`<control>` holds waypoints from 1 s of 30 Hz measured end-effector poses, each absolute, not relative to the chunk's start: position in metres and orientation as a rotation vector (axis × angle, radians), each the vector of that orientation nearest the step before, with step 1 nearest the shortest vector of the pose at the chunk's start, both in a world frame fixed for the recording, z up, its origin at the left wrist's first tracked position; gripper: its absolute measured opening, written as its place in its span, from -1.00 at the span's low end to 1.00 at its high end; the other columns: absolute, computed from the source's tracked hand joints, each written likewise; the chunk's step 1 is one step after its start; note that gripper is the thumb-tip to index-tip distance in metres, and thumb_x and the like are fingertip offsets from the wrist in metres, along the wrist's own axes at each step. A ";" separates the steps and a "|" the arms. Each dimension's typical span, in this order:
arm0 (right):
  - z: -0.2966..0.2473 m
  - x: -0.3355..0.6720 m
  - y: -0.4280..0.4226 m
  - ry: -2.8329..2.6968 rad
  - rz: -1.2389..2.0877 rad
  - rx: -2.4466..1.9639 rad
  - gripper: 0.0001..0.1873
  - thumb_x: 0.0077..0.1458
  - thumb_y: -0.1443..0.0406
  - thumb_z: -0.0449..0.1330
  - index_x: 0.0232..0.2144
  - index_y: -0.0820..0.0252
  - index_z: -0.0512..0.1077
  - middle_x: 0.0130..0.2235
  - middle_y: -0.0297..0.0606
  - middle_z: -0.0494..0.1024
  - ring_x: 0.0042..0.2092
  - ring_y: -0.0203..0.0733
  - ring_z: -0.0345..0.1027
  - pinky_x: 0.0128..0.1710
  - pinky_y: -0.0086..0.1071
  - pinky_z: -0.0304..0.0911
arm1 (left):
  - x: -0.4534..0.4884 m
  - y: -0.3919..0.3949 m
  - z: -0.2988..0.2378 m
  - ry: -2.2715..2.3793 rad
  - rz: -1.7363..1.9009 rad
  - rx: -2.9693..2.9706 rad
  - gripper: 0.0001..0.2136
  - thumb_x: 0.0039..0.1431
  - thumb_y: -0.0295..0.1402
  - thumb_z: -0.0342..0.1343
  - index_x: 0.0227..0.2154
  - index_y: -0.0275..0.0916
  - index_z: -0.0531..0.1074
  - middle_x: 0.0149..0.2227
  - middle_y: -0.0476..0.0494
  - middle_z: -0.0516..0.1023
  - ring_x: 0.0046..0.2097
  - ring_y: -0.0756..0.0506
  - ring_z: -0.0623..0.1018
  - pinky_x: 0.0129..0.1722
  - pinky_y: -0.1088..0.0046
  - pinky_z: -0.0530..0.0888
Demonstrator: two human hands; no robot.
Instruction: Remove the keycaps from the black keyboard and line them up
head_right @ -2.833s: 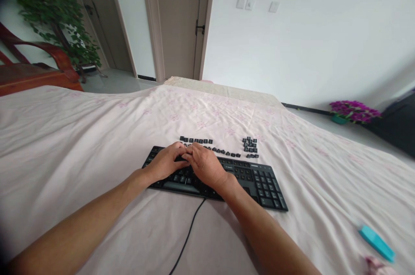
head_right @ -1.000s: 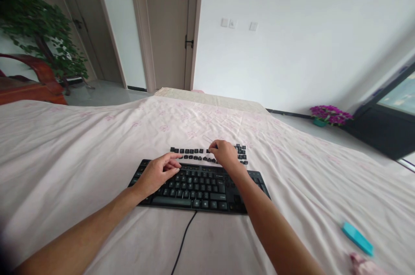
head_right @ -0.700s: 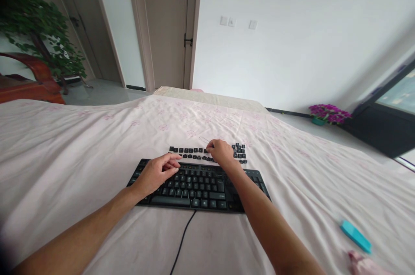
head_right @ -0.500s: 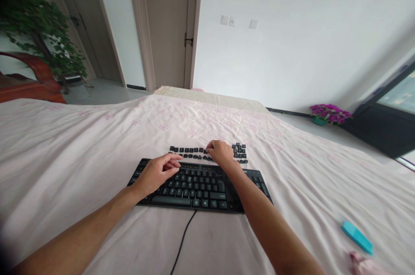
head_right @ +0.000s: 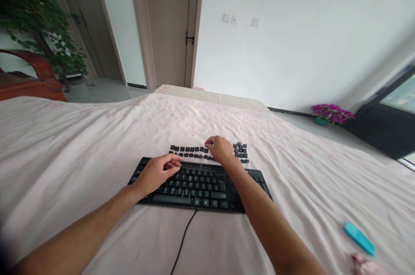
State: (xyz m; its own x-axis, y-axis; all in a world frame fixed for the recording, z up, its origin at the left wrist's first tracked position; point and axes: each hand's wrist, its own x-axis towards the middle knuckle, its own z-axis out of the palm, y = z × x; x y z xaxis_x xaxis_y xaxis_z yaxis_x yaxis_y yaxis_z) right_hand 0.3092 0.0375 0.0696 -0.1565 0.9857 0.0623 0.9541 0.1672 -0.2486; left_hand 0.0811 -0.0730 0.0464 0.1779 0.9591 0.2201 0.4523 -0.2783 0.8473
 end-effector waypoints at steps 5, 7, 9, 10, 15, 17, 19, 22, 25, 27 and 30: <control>0.072 0.293 0.041 -2.402 0.164 -1.707 -0.76 0.08 0.15 0.16 -0.22 -0.03 0.55 -0.08 -0.29 0.50 -0.07 -0.13 0.34 -0.15 -0.40 0.14 | 0.081 -0.073 0.044 1.328 1.031 1.824 -0.75 0.06 -0.43 0.07 -0.18 -0.18 0.49 -0.30 -0.03 0.58 -0.29 -0.01 0.55 -0.22 0.50 0.45; 0.072 0.288 0.044 -2.434 0.153 -1.680 -0.76 0.07 0.15 0.17 -0.21 -0.02 0.55 -0.08 -0.27 0.49 -0.05 -0.13 0.33 -0.12 -0.40 0.14 | 0.080 -0.072 0.044 1.327 1.031 1.826 -0.75 0.06 -0.43 0.08 -0.18 -0.18 0.49 -0.30 -0.03 0.59 -0.29 -0.01 0.55 -0.22 0.50 0.45; 0.072 0.286 0.046 -2.451 0.148 -1.675 -0.77 0.06 0.15 0.18 -0.23 -0.02 0.55 -0.09 -0.28 0.49 -0.06 -0.13 0.33 -0.12 -0.39 0.14 | 0.080 -0.072 0.044 1.325 1.031 1.828 -0.76 0.06 -0.43 0.08 -0.18 -0.18 0.49 -0.30 -0.03 0.59 -0.29 -0.01 0.55 -0.22 0.50 0.45; 0.072 0.285 0.047 -2.456 0.146 -1.677 -0.78 0.05 0.15 0.19 -0.25 -0.02 0.56 -0.09 -0.28 0.49 -0.06 -0.13 0.33 -0.13 -0.39 0.15 | 0.080 -0.072 0.044 1.325 1.030 1.828 -0.76 0.06 -0.43 0.08 -0.18 -0.18 0.50 -0.29 -0.03 0.59 -0.29 -0.01 0.55 -0.22 0.51 0.45; 0.071 0.282 0.047 -2.452 0.142 -1.737 -0.82 0.00 0.16 0.22 -0.34 0.00 0.57 -0.16 -0.29 0.54 -0.08 -0.10 0.35 -0.16 -0.38 0.16 | 0.081 -0.073 0.045 1.330 1.025 1.829 -0.76 0.06 -0.44 0.08 -0.19 -0.18 0.50 -0.29 -0.02 0.59 -0.29 0.00 0.55 -0.21 0.51 0.45; 0.072 0.282 0.046 -2.443 0.143 -1.752 -0.82 0.00 0.16 0.22 -0.34 0.00 0.58 -0.18 -0.28 0.55 -0.08 -0.11 0.35 -0.17 -0.39 0.16 | 0.081 -0.073 0.046 1.329 1.026 1.834 -0.76 0.06 -0.44 0.08 -0.19 -0.17 0.50 -0.29 -0.02 0.59 -0.29 0.00 0.55 -0.21 0.51 0.45; 0.073 0.282 0.044 -2.436 0.157 -1.768 -0.81 0.00 0.16 0.21 -0.32 0.00 0.57 -0.18 -0.28 0.55 -0.08 -0.11 0.35 -0.17 -0.39 0.16 | 0.081 -0.073 0.046 1.327 1.025 1.834 -0.76 0.05 -0.44 0.08 -0.19 -0.18 0.50 -0.29 -0.02 0.59 -0.29 0.00 0.55 -0.22 0.51 0.45; 0.074 0.281 0.042 -2.435 0.177 -1.806 -0.79 -0.01 0.14 0.21 -0.32 0.02 0.58 -0.21 -0.25 0.57 -0.08 -0.10 0.36 -0.18 -0.39 0.16 | 0.081 -0.073 0.046 1.328 1.025 1.834 -0.76 0.06 -0.44 0.07 -0.19 -0.18 0.50 -0.29 -0.02 0.59 -0.29 -0.01 0.55 -0.21 0.51 0.45; 0.074 0.280 0.041 -2.451 0.186 -1.821 -0.78 -0.02 0.14 0.21 -0.32 0.02 0.58 -0.24 -0.23 0.58 -0.09 -0.08 0.37 -0.20 -0.39 0.17 | 0.081 -0.073 0.046 1.325 1.026 1.841 -0.76 0.06 -0.43 0.07 -0.19 -0.18 0.50 -0.29 -0.03 0.59 -0.29 -0.01 0.55 -0.21 0.50 0.45; 0.074 0.280 0.041 -2.461 0.206 -1.816 -0.77 0.00 0.15 0.19 -0.29 0.01 0.58 -0.23 -0.24 0.58 -0.10 -0.08 0.38 -0.21 -0.39 0.17 | 0.081 -0.073 0.046 1.324 1.027 1.843 -0.76 0.06 -0.43 0.07 -0.19 -0.18 0.50 -0.29 -0.03 0.59 -0.29 -0.01 0.55 -0.21 0.50 0.45; 0.076 0.283 0.042 -2.439 0.223 -1.818 -0.72 0.05 0.13 0.15 -0.23 0.01 0.57 -0.20 -0.23 0.59 -0.10 -0.09 0.39 -0.20 -0.40 0.17 | 0.081 -0.072 0.046 1.326 1.027 1.839 -0.76 0.06 -0.43 0.07 -0.19 -0.18 0.50 -0.29 -0.03 0.59 -0.29 -0.01 0.55 -0.21 0.49 0.46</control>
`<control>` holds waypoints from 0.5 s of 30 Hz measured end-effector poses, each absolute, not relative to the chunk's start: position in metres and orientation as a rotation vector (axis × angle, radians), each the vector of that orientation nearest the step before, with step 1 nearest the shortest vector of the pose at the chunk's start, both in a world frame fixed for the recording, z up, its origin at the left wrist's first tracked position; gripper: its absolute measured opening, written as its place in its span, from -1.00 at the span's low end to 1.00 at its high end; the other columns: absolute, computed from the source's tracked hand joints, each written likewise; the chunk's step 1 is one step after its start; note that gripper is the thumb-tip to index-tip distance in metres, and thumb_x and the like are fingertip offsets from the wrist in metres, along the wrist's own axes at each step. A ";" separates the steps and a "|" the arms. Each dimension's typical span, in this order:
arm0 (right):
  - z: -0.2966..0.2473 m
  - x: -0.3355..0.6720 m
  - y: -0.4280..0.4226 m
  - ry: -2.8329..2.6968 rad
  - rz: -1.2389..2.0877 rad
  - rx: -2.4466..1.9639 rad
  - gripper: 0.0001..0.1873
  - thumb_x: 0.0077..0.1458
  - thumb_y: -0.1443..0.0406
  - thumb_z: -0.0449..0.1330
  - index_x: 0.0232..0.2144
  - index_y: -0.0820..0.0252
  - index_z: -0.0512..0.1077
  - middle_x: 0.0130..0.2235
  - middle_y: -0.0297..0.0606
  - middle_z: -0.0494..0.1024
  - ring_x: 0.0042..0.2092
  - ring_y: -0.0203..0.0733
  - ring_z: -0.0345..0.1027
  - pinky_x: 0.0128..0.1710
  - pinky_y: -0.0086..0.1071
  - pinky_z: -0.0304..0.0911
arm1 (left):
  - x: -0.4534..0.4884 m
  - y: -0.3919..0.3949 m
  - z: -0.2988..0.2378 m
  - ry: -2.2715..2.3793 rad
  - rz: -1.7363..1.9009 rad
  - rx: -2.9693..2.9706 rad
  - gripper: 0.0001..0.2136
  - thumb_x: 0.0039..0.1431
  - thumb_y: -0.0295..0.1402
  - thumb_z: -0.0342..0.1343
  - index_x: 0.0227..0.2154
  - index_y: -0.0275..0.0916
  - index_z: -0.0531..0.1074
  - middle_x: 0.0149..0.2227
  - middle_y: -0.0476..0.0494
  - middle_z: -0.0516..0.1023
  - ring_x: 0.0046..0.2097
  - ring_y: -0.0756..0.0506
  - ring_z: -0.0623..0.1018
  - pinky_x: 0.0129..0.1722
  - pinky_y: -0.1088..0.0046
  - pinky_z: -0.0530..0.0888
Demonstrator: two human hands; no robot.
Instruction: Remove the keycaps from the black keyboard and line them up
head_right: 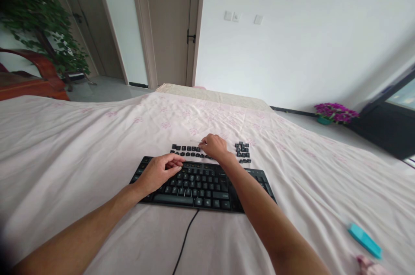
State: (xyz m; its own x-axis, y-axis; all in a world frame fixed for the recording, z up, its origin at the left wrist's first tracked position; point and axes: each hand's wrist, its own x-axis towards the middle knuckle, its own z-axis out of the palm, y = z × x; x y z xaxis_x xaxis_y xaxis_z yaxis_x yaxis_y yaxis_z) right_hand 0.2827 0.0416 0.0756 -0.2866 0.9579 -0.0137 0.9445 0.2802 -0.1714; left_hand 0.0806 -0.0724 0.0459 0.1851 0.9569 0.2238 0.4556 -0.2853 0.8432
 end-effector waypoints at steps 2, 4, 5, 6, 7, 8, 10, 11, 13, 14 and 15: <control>0.076 0.286 0.042 -2.403 0.225 -1.840 -0.70 0.08 0.10 0.12 -0.21 0.01 0.56 -0.20 -0.22 0.59 -0.11 -0.09 0.40 -0.20 -0.39 0.17 | 0.080 -0.073 0.046 1.327 1.026 1.836 -0.76 0.06 -0.43 0.07 -0.19 -0.18 0.50 -0.29 -0.04 0.59 -0.29 -0.02 0.55 -0.21 0.49 0.46; 0.077 0.289 0.042 -2.375 0.219 -1.872 -0.70 0.08 0.10 0.12 -0.22 0.01 0.57 -0.21 -0.22 0.58 -0.11 -0.09 0.39 -0.21 -0.39 0.18 | 0.080 -0.073 0.045 1.326 1.027 1.834 -0.77 0.06 -0.43 0.07 -0.20 -0.19 0.50 -0.29 -0.04 0.59 -0.29 -0.02 0.55 -0.21 0.48 0.46; 0.077 0.290 0.042 -2.373 0.213 -1.881 -0.71 0.07 0.10 0.13 -0.24 0.01 0.57 -0.21 -0.22 0.58 -0.11 -0.08 0.39 -0.21 -0.38 0.18 | 0.081 -0.073 0.045 1.324 1.028 1.833 -0.77 0.06 -0.43 0.07 -0.20 -0.19 0.50 -0.29 -0.05 0.60 -0.29 -0.03 0.55 -0.21 0.47 0.46; 0.077 0.291 0.042 -2.377 0.204 -1.885 -0.72 0.05 0.11 0.14 -0.25 0.01 0.58 -0.21 -0.22 0.58 -0.11 -0.07 0.38 -0.21 -0.38 0.18 | 0.081 -0.073 0.046 1.323 1.030 1.832 -0.77 0.06 -0.42 0.07 -0.21 -0.19 0.50 -0.29 -0.05 0.60 -0.29 -0.03 0.55 -0.21 0.47 0.46; 0.077 0.291 0.042 -2.381 0.192 -1.886 -0.73 0.03 0.12 0.16 -0.27 0.00 0.58 -0.21 -0.22 0.58 -0.10 -0.06 0.38 -0.21 -0.37 0.18 | 0.081 -0.073 0.046 1.323 1.031 1.832 -0.77 0.06 -0.42 0.07 -0.21 -0.19 0.50 -0.29 -0.05 0.60 -0.29 -0.03 0.55 -0.21 0.47 0.46; 0.077 0.291 0.042 -2.387 0.181 -1.883 -0.75 0.01 0.13 0.18 -0.28 0.00 0.58 -0.21 -0.22 0.58 -0.10 -0.06 0.37 -0.21 -0.36 0.19 | 0.081 -0.073 0.046 1.323 1.031 1.833 -0.77 0.06 -0.42 0.07 -0.21 -0.19 0.50 -0.29 -0.05 0.60 -0.29 -0.03 0.55 -0.21 0.47 0.46; 0.077 0.290 0.041 -2.404 0.175 -1.878 -0.77 -0.03 0.15 0.21 -0.30 -0.01 0.59 -0.22 -0.22 0.57 -0.09 -0.05 0.37 -0.21 -0.35 0.19 | 0.081 -0.073 0.047 1.327 1.033 1.837 -0.77 0.06 -0.42 0.07 -0.20 -0.19 0.50 -0.28 -0.05 0.60 -0.29 -0.03 0.56 -0.21 0.47 0.46; 0.077 0.290 0.041 -2.411 0.176 -1.877 -0.78 -0.04 0.16 0.22 -0.31 -0.01 0.59 -0.22 -0.22 0.57 -0.09 -0.05 0.36 -0.21 -0.35 0.19 | 0.081 -0.074 0.047 1.329 1.035 1.838 -0.77 0.06 -0.42 0.07 -0.20 -0.19 0.51 -0.28 -0.05 0.60 -0.29 -0.03 0.56 -0.21 0.47 0.46; 0.077 0.289 0.041 -2.420 0.182 -1.874 -0.80 -0.05 0.17 0.24 -0.32 0.00 0.59 -0.22 -0.23 0.57 -0.08 -0.05 0.36 -0.20 -0.36 0.19 | 0.081 -0.074 0.048 1.328 1.035 1.838 -0.77 0.06 -0.42 0.07 -0.20 -0.19 0.51 -0.29 -0.05 0.60 -0.29 -0.03 0.56 -0.21 0.48 0.46; 0.077 0.288 0.041 -2.422 0.184 -1.872 -0.80 -0.04 0.18 0.24 -0.33 0.00 0.59 -0.22 -0.23 0.57 -0.08 -0.06 0.36 -0.20 -0.36 0.19 | 0.081 -0.074 0.048 1.326 1.036 1.838 -0.77 0.06 -0.43 0.07 -0.21 -0.19 0.51 -0.29 -0.05 0.60 -0.29 -0.03 0.56 -0.21 0.48 0.46; 0.077 0.288 0.041 -2.418 0.183 -1.872 -0.81 -0.04 0.18 0.23 -0.33 0.01 0.58 -0.23 -0.23 0.57 -0.08 -0.06 0.36 -0.19 -0.36 0.18 | 0.082 -0.074 0.048 1.323 1.038 1.838 -0.77 0.06 -0.43 0.07 -0.21 -0.19 0.51 -0.29 -0.05 0.60 -0.29 -0.02 0.56 -0.21 0.48 0.46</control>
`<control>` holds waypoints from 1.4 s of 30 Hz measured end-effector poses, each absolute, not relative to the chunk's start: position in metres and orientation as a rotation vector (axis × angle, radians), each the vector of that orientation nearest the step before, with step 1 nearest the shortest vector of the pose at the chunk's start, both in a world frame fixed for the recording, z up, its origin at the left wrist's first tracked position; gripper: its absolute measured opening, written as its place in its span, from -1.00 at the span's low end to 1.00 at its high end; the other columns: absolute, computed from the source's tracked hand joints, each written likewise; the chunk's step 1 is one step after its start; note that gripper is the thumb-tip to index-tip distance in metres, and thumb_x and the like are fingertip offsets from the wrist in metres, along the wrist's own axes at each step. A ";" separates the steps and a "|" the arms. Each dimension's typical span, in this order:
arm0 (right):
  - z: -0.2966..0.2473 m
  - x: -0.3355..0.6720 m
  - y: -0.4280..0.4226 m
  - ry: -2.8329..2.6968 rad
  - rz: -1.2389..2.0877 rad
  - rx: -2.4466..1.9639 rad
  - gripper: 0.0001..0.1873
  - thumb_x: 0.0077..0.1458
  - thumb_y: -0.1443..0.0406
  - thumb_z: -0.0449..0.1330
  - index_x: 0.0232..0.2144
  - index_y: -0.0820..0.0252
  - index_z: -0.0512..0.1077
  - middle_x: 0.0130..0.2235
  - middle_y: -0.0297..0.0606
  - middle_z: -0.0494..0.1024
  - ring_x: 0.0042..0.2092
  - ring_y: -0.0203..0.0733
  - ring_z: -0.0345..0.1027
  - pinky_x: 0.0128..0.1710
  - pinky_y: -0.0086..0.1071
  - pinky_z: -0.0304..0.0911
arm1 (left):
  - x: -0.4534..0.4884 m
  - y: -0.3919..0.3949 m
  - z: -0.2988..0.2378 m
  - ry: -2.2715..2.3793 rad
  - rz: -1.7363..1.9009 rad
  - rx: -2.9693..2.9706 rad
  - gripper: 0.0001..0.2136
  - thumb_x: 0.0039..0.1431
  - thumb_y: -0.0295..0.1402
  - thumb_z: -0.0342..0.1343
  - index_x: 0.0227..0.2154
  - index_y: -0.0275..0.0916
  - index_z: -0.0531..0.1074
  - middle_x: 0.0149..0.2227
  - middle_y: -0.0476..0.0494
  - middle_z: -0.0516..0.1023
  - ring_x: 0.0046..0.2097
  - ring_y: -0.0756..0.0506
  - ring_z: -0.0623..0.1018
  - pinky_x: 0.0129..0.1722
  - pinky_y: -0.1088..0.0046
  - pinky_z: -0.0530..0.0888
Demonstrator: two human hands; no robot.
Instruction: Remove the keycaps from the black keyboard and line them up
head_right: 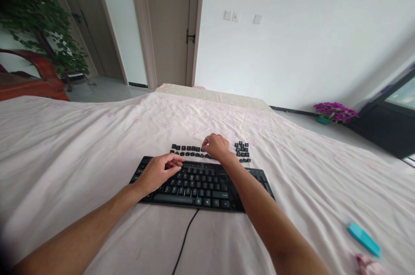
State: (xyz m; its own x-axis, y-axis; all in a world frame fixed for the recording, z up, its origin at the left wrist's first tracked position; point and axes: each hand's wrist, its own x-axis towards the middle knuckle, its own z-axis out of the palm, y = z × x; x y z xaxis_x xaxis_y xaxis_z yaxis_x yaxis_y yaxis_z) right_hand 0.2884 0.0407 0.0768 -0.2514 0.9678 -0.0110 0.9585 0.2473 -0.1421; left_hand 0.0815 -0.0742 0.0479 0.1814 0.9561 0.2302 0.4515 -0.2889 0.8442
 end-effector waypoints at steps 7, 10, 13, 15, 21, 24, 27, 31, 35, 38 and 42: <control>0.074 0.291 0.042 -2.428 0.176 -1.836 -0.81 -0.03 0.19 0.22 -0.32 0.00 0.58 -0.27 -0.24 0.57 -0.09 -0.07 0.35 -0.20 -0.37 0.17 | 0.081 -0.074 0.048 1.325 1.035 1.843 -0.77 0.06 -0.44 0.07 -0.20 -0.19 0.51 -0.29 -0.04 0.60 -0.29 -0.02 0.56 -0.21 0.48 0.46; 0.072 0.292 0.043 -2.429 0.180 -1.824 -0.80 -0.02 0.19 0.21 -0.31 0.01 0.57 -0.26 -0.23 0.57 -0.07 -0.08 0.34 -0.18 -0.37 0.16 | 0.081 -0.074 0.048 1.326 1.035 1.846 -0.77 0.06 -0.43 0.08 -0.20 -0.19 0.51 -0.29 -0.04 0.60 -0.30 -0.02 0.55 -0.21 0.49 0.46; 0.071 0.293 0.044 -2.399 0.232 -1.854 -0.80 0.00 0.18 0.20 -0.31 0.02 0.57 -0.25 -0.24 0.58 -0.08 -0.10 0.36 -0.18 -0.38 0.17 | 0.081 -0.074 0.048 1.328 1.038 1.843 -0.77 0.06 -0.43 0.08 -0.20 -0.19 0.51 -0.29 -0.04 0.60 -0.30 -0.02 0.55 -0.21 0.48 0.46; 0.070 0.294 0.044 -2.369 0.274 -1.870 -0.79 0.01 0.16 0.19 -0.32 0.02 0.57 -0.25 -0.26 0.58 -0.11 -0.12 0.38 -0.20 -0.40 0.17 | 0.081 -0.074 0.048 1.324 1.040 1.841 -0.77 0.06 -0.43 0.07 -0.20 -0.19 0.51 -0.29 -0.05 0.60 -0.29 -0.02 0.55 -0.21 0.48 0.47; 0.070 0.293 0.043 -2.307 0.384 -1.914 -0.79 -0.03 0.15 0.21 -0.33 0.02 0.57 -0.29 -0.31 0.59 -0.22 -0.16 0.42 -0.29 -0.42 0.18 | 0.081 -0.074 0.049 1.331 1.033 1.841 -0.77 0.06 -0.43 0.07 -0.21 -0.19 0.51 -0.29 -0.05 0.60 -0.29 -0.03 0.56 -0.21 0.47 0.47; 0.070 0.294 0.044 -2.297 0.392 -1.898 -0.78 -0.02 0.14 0.21 -0.32 0.03 0.56 -0.29 -0.32 0.59 -0.22 -0.17 0.43 -0.31 -0.43 0.17 | 0.081 -0.074 0.049 1.332 1.032 1.840 -0.78 0.06 -0.42 0.07 -0.21 -0.19 0.51 -0.29 -0.06 0.60 -0.29 -0.03 0.56 -0.21 0.47 0.47; 0.069 0.297 0.046 -2.282 0.404 -1.891 -0.77 0.00 0.14 0.19 -0.29 0.02 0.55 -0.29 -0.34 0.59 -0.24 -0.19 0.43 -0.33 -0.44 0.16 | 0.081 -0.074 0.049 1.327 1.033 1.842 -0.78 0.07 -0.42 0.07 -0.21 -0.19 0.51 -0.29 -0.05 0.60 -0.29 -0.03 0.56 -0.21 0.48 0.47; 0.067 0.302 0.048 -2.276 0.410 -1.885 -0.77 0.02 0.13 0.18 -0.27 -0.01 0.54 -0.29 -0.36 0.59 -0.24 -0.18 0.43 -0.33 -0.43 0.17 | 0.081 -0.073 0.047 1.324 1.032 1.846 -0.78 0.07 -0.43 0.08 -0.21 -0.18 0.51 -0.29 -0.04 0.60 -0.29 -0.02 0.56 -0.21 0.48 0.46; 0.066 0.303 0.047 -2.285 0.397 -1.888 -0.75 0.05 0.12 0.15 -0.22 -0.06 0.54 -0.26 -0.36 0.59 -0.20 -0.16 0.43 -0.29 -0.42 0.19 | 0.081 -0.074 0.047 1.316 1.034 1.843 -0.78 0.07 -0.42 0.08 -0.21 -0.18 0.51 -0.29 -0.04 0.60 -0.28 -0.03 0.56 -0.21 0.48 0.46; 0.067 0.300 0.047 -2.279 0.368 -1.908 -0.70 0.10 0.07 0.09 -0.21 -0.06 0.54 -0.26 -0.33 0.59 -0.19 -0.14 0.42 -0.28 -0.41 0.19 | 0.081 -0.073 0.046 1.318 1.037 1.842 -0.78 0.07 -0.42 0.08 -0.22 -0.19 0.51 -0.29 -0.05 0.60 -0.28 -0.04 0.56 -0.21 0.47 0.47; 0.066 0.295 0.047 -2.294 0.339 -1.923 -0.63 0.13 0.02 0.04 -0.22 -0.01 0.56 -0.27 -0.27 0.59 -0.21 -0.14 0.43 -0.30 -0.42 0.18 | 0.081 -0.073 0.045 1.323 1.034 1.843 -0.79 0.07 -0.41 0.08 -0.22 -0.18 0.51 -0.29 -0.05 0.60 -0.28 -0.04 0.56 -0.21 0.47 0.47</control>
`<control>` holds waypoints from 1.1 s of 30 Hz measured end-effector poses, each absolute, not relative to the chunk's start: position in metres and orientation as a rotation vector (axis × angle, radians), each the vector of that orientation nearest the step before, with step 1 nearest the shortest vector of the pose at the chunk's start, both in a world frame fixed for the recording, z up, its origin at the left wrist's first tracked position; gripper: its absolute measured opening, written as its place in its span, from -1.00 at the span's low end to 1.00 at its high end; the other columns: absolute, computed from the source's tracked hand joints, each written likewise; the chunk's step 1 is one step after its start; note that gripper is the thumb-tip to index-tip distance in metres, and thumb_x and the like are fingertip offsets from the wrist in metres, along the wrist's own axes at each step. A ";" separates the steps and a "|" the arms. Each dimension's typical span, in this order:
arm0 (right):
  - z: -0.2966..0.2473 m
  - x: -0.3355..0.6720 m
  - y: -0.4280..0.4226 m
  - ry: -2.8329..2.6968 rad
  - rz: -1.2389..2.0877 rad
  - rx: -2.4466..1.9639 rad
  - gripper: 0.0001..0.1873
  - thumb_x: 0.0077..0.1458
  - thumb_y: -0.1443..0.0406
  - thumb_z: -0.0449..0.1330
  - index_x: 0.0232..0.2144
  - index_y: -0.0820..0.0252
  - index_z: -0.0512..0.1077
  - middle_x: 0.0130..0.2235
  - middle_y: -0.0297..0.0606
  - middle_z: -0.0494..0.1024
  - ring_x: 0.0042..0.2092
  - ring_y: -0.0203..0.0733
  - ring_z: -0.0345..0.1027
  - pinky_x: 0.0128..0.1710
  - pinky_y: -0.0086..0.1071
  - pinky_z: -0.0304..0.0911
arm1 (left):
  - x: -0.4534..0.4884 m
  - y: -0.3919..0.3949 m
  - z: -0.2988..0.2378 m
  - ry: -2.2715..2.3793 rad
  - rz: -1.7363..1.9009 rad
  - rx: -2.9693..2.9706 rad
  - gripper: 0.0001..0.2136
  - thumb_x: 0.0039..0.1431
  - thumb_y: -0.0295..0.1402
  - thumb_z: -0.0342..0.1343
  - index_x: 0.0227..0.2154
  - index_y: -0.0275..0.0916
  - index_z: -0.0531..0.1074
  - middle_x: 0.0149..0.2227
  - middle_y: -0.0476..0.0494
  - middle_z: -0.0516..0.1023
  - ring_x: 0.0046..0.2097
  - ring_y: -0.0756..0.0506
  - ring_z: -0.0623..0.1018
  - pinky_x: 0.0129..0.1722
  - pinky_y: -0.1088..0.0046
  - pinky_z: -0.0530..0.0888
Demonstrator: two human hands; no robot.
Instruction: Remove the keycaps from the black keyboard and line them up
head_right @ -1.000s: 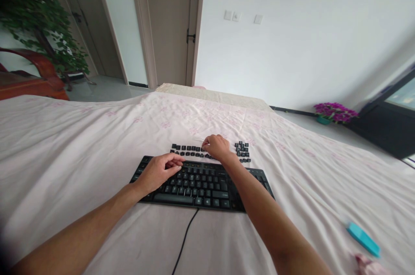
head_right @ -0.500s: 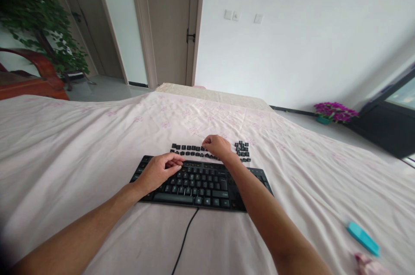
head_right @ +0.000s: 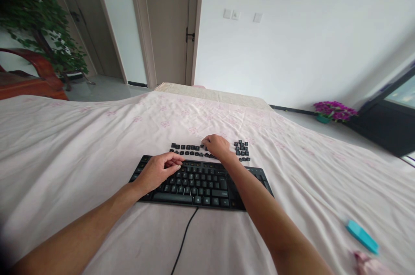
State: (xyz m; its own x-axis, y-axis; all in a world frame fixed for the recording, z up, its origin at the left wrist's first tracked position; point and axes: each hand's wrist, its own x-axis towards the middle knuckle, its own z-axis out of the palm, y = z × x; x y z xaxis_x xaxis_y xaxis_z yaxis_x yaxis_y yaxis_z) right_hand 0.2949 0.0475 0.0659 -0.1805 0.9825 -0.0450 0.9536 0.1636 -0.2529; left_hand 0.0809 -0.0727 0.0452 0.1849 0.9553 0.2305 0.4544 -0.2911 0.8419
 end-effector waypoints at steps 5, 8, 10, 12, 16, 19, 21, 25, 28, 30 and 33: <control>0.065 0.294 0.046 -2.325 0.317 -1.916 -0.71 0.03 0.08 0.17 -0.22 -0.03 0.56 -0.24 -0.28 0.59 -0.17 -0.12 0.43 -0.30 -0.42 0.17 | 0.081 -0.073 0.046 1.321 1.038 1.847 -0.78 0.07 -0.42 0.08 -0.22 -0.19 0.51 -0.29 -0.05 0.60 -0.28 -0.03 0.56 -0.21 0.48 0.47; 0.066 0.294 0.045 -2.354 0.312 -1.890 -0.73 -0.04 0.11 0.22 -0.24 -0.04 0.56 -0.26 -0.29 0.59 -0.18 -0.12 0.43 -0.30 -0.41 0.17 | 0.081 -0.073 0.046 1.318 1.036 1.847 -0.78 0.07 -0.42 0.08 -0.21 -0.19 0.51 -0.28 -0.05 0.60 -0.28 -0.03 0.56 -0.21 0.48 0.47; 0.068 0.295 0.044 -2.369 0.307 -1.897 -0.74 -0.07 0.13 0.24 -0.27 -0.04 0.57 -0.30 -0.29 0.59 -0.19 -0.12 0.42 -0.31 -0.40 0.16 | 0.081 -0.073 0.046 1.320 1.037 1.848 -0.78 0.07 -0.42 0.08 -0.21 -0.18 0.51 -0.29 -0.04 0.60 -0.28 -0.03 0.56 -0.21 0.48 0.47; 0.070 0.294 0.042 -2.366 0.302 -1.911 -0.75 -0.07 0.13 0.24 -0.28 -0.02 0.57 -0.30 -0.27 0.59 -0.18 -0.11 0.42 -0.30 -0.40 0.16 | 0.081 -0.073 0.046 1.322 1.038 1.850 -0.78 0.07 -0.43 0.08 -0.21 -0.18 0.51 -0.29 -0.03 0.60 -0.29 -0.03 0.56 -0.22 0.48 0.46; 0.072 0.293 0.040 -2.358 0.297 -1.914 -0.73 -0.03 0.10 0.22 -0.27 0.00 0.57 -0.26 -0.25 0.58 -0.16 -0.11 0.40 -0.25 -0.39 0.17 | 0.081 -0.073 0.045 1.321 1.035 1.848 -0.79 0.07 -0.43 0.08 -0.22 -0.18 0.51 -0.29 -0.03 0.60 -0.29 -0.02 0.56 -0.22 0.48 0.46; 0.072 0.293 0.038 -2.372 0.290 -1.910 -0.74 -0.04 0.10 0.23 -0.28 0.00 0.58 -0.27 -0.25 0.59 -0.15 -0.09 0.41 -0.25 -0.39 0.18 | 0.081 -0.073 0.046 1.322 1.033 1.851 -0.79 0.07 -0.43 0.08 -0.22 -0.18 0.51 -0.28 -0.03 0.60 -0.28 -0.02 0.56 -0.21 0.48 0.46; 0.071 0.293 0.038 -2.375 0.292 -1.912 -0.73 -0.05 0.10 0.23 -0.28 -0.01 0.58 -0.28 -0.25 0.59 -0.16 -0.09 0.41 -0.26 -0.38 0.18 | 0.081 -0.073 0.046 1.324 1.031 1.850 -0.79 0.07 -0.43 0.08 -0.22 -0.18 0.51 -0.28 -0.02 0.60 -0.28 -0.02 0.55 -0.20 0.48 0.46; 0.070 0.294 0.038 -2.363 0.309 -1.908 -0.72 -0.01 0.10 0.19 -0.26 0.01 0.57 -0.27 -0.24 0.59 -0.18 -0.09 0.42 -0.26 -0.39 0.18 | 0.081 -0.073 0.046 1.321 1.025 1.848 -0.79 0.07 -0.44 0.08 -0.22 -0.19 0.51 -0.28 -0.03 0.60 -0.29 -0.01 0.55 -0.21 0.49 0.46; 0.070 0.295 0.038 -2.354 0.308 -1.906 -0.72 0.03 0.11 0.16 -0.24 0.01 0.57 -0.25 -0.23 0.59 -0.17 -0.09 0.42 -0.26 -0.39 0.18 | 0.081 -0.073 0.046 1.319 1.026 1.848 -0.79 0.07 -0.43 0.08 -0.21 -0.19 0.51 -0.29 -0.03 0.60 -0.29 -0.01 0.55 -0.21 0.49 0.46; 0.069 0.296 0.039 -2.345 0.305 -1.905 -0.70 0.05 0.11 0.14 -0.23 0.01 0.57 -0.25 -0.23 0.59 -0.17 -0.08 0.42 -0.27 -0.39 0.18 | 0.081 -0.073 0.045 1.320 1.027 1.849 -0.79 0.07 -0.43 0.08 -0.22 -0.19 0.51 -0.29 -0.03 0.60 -0.29 -0.01 0.55 -0.21 0.49 0.46; 0.069 0.297 0.041 -2.321 0.304 -1.916 -0.67 0.06 0.06 0.11 -0.23 0.01 0.56 -0.25 -0.22 0.59 -0.18 -0.07 0.42 -0.29 -0.39 0.18 | 0.080 -0.072 0.045 1.324 1.028 1.854 -0.79 0.07 -0.43 0.08 -0.21 -0.18 0.51 -0.28 -0.02 0.60 -0.29 -0.01 0.55 -0.21 0.49 0.46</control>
